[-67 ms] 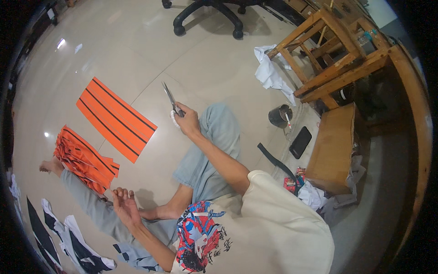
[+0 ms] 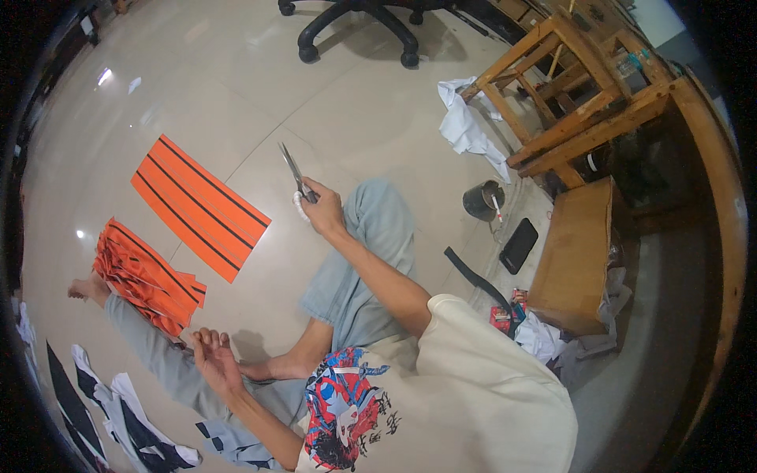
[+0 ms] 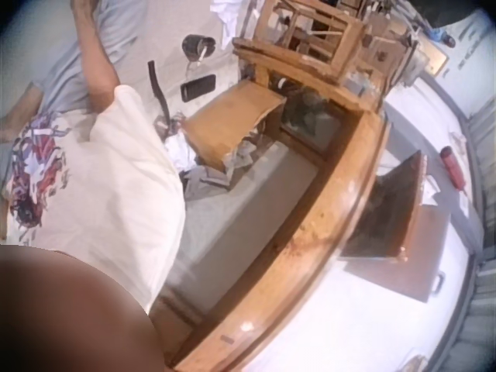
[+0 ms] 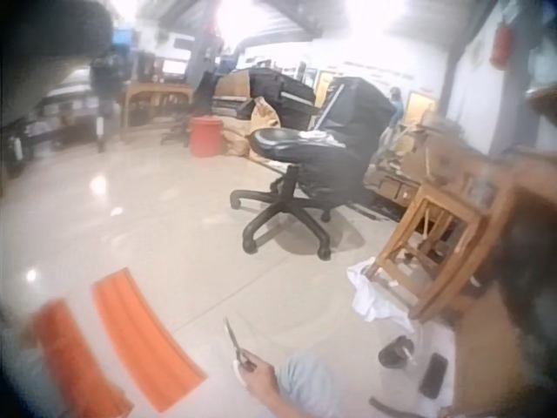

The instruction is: The person sits on the floor and uses scissors to cut a large orange fabric sheet with black stripes into long vertical strips. The person repeatedly cuts along the black lines, stacks the cut strips, and continues cutting until the fabric is fully processed.

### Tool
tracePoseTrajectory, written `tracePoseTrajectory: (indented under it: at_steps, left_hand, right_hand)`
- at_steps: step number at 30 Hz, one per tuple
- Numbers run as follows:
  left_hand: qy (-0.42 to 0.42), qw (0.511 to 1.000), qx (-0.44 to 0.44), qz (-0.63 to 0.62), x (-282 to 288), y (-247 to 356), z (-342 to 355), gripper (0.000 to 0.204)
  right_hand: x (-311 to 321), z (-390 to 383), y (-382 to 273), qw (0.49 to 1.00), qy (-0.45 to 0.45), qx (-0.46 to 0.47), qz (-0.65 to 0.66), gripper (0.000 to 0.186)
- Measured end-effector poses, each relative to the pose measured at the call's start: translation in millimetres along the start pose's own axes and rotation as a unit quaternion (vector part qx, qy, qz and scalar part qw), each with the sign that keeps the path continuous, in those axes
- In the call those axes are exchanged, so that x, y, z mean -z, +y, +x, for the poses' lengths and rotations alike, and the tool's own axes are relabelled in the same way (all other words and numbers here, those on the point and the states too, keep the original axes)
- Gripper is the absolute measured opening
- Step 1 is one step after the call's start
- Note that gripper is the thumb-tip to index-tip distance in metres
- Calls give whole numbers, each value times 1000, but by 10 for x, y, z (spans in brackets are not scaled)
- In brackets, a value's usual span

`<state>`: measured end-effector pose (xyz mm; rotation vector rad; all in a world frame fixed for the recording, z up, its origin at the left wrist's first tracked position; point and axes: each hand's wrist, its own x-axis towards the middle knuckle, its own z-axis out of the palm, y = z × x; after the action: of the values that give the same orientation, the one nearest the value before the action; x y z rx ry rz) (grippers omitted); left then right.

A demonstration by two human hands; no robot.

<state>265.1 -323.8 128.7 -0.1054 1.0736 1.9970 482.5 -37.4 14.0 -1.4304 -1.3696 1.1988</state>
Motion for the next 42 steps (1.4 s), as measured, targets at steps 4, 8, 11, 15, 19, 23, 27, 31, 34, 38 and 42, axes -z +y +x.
tracePoseTrajectory:
  at_steps: [4,8,11,15,19,23,27,31,34,38,42]
  left_hand:
    - [-75,996,-57,-1,554,133,63,35]
    - [-58,992,-112,19,959,290,96,38]
    - [64,984,-166,27,840,304,106,33]
    - [83,977,-184,61,639,399,100,28]
    - [114,968,-211,79,303,507,16,30]
    - [166,934,-308,71,485,599,79,37]
    - [196,907,-366,65,497,853,-3,41]
    - [192,876,-441,-8,474,1080,-31,42]
    - [206,862,-462,-36,581,1247,-16,41]
    - [204,851,-483,6,1037,1462,60,44]
    - [23,850,-525,22,1299,1669,26,37]
  right_hand:
    - [11,5,-16,1000,-4,9,-1,44]
    - [10,-18,-136,1000,-10,-7,14,45]
    - [9,71,-65,1000,-6,6,9,45]
    - [43,61,-115,1000,-10,1,-12,46]
    - [0,67,-123,1000,-13,-7,-11,48]
    - [21,78,-97,1000,-10,2,0,48]
    - [46,53,-147,1000,-9,-6,-7,48]
    - [31,79,-77,1000,-1,4,-19,48]
    - [15,70,-123,1000,-5,-7,-30,48]
    - [53,63,-124,1000,-7,-19,-16,48]
    - [4,82,-75,1000,0,-12,14,47]
